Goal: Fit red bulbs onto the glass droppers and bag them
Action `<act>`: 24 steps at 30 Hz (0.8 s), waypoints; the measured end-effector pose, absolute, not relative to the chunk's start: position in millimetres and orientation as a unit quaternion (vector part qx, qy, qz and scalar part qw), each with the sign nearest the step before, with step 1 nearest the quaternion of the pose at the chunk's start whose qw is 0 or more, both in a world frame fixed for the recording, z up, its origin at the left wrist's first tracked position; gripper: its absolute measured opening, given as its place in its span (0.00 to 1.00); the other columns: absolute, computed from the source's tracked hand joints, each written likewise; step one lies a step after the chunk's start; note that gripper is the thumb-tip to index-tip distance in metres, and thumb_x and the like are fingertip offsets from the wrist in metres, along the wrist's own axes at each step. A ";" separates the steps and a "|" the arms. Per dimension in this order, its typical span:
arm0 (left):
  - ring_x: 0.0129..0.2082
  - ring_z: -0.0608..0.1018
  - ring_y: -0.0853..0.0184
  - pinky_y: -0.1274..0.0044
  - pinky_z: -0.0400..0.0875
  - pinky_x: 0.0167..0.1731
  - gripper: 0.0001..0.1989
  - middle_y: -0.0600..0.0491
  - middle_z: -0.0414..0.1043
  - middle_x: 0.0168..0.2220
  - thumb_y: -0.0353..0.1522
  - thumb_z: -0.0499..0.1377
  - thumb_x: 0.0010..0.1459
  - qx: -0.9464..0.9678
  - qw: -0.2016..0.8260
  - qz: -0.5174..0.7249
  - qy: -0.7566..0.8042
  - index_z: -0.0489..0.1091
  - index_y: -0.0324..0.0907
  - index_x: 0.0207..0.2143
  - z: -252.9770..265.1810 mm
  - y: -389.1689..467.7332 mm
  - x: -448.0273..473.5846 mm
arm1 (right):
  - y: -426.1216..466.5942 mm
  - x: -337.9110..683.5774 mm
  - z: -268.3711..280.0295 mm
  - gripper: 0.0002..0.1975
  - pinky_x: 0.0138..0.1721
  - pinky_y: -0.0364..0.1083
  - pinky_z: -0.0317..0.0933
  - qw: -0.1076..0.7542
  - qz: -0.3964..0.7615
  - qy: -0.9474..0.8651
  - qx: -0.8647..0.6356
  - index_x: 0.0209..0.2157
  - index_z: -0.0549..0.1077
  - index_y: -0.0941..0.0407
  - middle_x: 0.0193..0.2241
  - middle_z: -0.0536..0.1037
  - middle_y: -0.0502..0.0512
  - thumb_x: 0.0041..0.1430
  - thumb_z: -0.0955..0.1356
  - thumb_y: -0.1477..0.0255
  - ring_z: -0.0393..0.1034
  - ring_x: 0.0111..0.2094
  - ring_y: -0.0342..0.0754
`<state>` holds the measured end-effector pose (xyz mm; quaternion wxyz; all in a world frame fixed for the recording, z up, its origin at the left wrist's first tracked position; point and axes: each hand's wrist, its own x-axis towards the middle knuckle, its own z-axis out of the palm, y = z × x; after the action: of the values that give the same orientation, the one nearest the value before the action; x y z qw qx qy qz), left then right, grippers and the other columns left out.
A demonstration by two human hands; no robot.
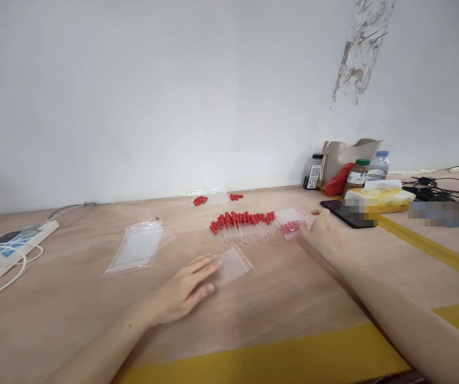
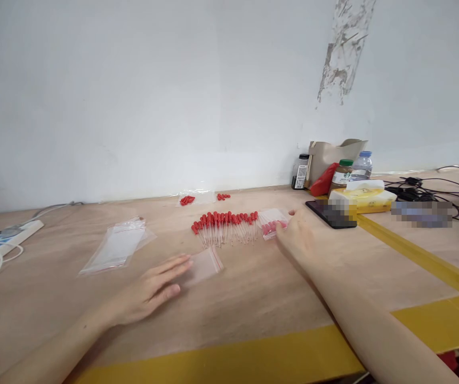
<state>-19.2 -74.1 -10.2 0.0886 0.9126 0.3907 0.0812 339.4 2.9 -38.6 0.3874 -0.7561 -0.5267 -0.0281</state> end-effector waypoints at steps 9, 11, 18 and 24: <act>0.60 0.49 0.60 0.63 0.48 0.55 0.22 0.52 0.45 0.61 0.40 0.45 0.61 0.932 0.130 0.046 0.335 0.50 0.51 0.57 -16.8 -78.8 -13.3 | -22.5 288.1 -43.1 0.10 0.22 0.39 0.52 0.309 0.101 -0.795 -0.512 0.25 0.71 0.57 0.18 0.69 0.49 0.51 0.62 0.67 0.62 0.21 0.41; 0.59 0.51 0.60 0.62 0.46 0.56 0.22 0.51 0.47 0.60 0.40 0.46 0.61 0.939 0.116 0.059 0.318 0.51 0.50 0.57 -15.9 -80.2 -9.5 | -22.8 284.5 -42.0 0.09 0.23 0.39 0.53 0.297 0.119 -0.811 -0.489 0.27 0.72 0.56 0.20 0.71 0.49 0.51 0.62 0.68 0.63 0.22 0.41; 0.48 0.66 0.62 0.70 0.62 0.47 0.16 0.48 0.63 0.49 0.37 0.51 0.58 0.927 0.124 0.148 0.322 0.65 0.48 0.49 -21.5 -78.7 -0.3 | 34.6 302.7 -20.3 0.08 0.30 0.39 0.56 0.230 0.047 -0.692 -0.683 0.27 0.74 0.58 0.27 0.76 0.55 0.47 0.63 0.74 0.69 0.31 0.45; 0.51 0.64 0.64 0.71 0.59 0.51 0.15 0.51 0.63 0.52 0.35 0.49 0.60 0.922 0.179 0.157 0.306 0.65 0.48 0.49 -25.7 -72.2 -1.5 | 85.7 292.0 -20.1 0.09 0.27 0.42 0.59 0.205 0.070 -0.638 -0.739 0.28 0.74 0.64 0.29 0.76 0.67 0.42 0.65 0.76 0.71 0.30 0.51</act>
<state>-1.5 -72.2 -25.7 0.1789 0.9219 0.3056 0.1571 292.0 85.7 -20.1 0.2047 -0.7394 -0.6375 0.0705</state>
